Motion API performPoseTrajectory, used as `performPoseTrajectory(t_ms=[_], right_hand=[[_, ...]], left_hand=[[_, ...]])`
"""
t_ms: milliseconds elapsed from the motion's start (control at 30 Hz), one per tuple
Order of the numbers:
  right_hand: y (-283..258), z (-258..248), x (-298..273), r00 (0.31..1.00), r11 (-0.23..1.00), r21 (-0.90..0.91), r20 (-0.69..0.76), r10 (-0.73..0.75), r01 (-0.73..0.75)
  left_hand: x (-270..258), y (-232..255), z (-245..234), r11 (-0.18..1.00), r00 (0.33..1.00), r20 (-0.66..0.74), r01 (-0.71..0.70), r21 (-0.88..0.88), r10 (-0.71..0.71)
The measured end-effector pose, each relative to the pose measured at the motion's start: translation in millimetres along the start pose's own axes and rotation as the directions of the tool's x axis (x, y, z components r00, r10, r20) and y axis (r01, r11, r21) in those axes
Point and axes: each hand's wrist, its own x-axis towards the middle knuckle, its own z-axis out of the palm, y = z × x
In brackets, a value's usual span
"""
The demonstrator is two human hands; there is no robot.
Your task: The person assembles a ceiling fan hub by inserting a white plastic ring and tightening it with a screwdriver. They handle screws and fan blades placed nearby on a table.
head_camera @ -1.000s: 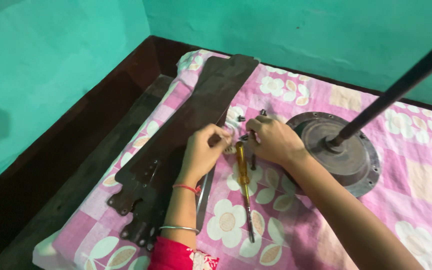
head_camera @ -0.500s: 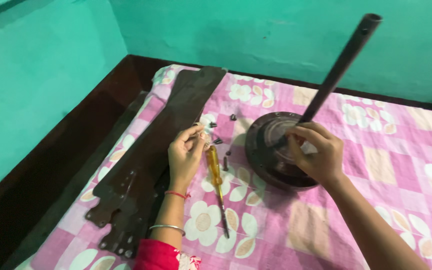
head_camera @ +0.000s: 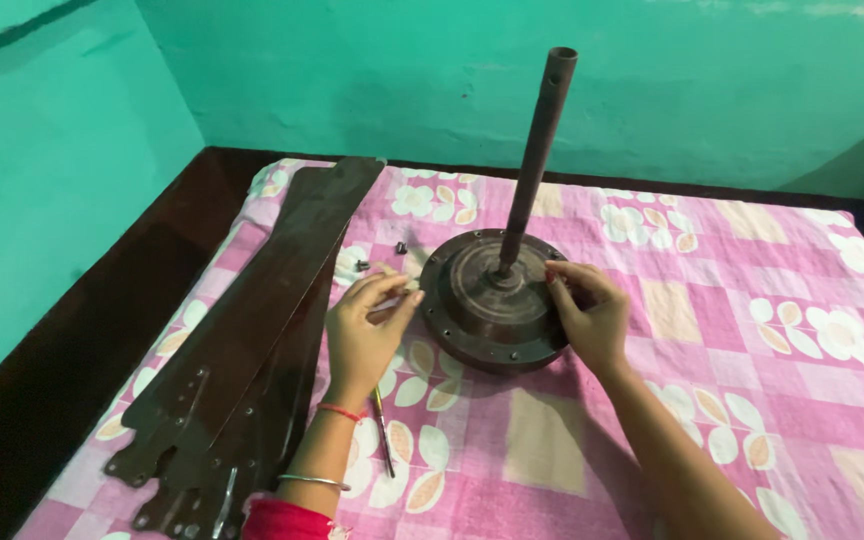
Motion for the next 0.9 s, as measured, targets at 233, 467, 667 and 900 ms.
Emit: performPoseTrajectory(t_ms=[233,467,667,900], right_hand=[[-1,2,-2,0.998,0.998,0.013,-0.026,-0.057,0.057],[-1,1,-2,0.999,0.999,0.008,-0.007,-0.049,0.049],[-2,1,0,0.999,0.995,-0.096,-0.02,-0.03,0.028],[-12,1,4,0.998,0.99,-0.127,0.022,-0.056,0.058]], left_hand=[[6,40,32,0.995,0.999,0.04,0.021,-0.103,-0.017],[16,52,69,0.987,0.993,-0.06,-0.107,-0.123,0.1],[9,48,97,0.973,0.999,-0.047,-0.021,-0.229,0.01],[-11,48,101,0.991,0.989,-0.085,-0.119,0.063,0.124]])
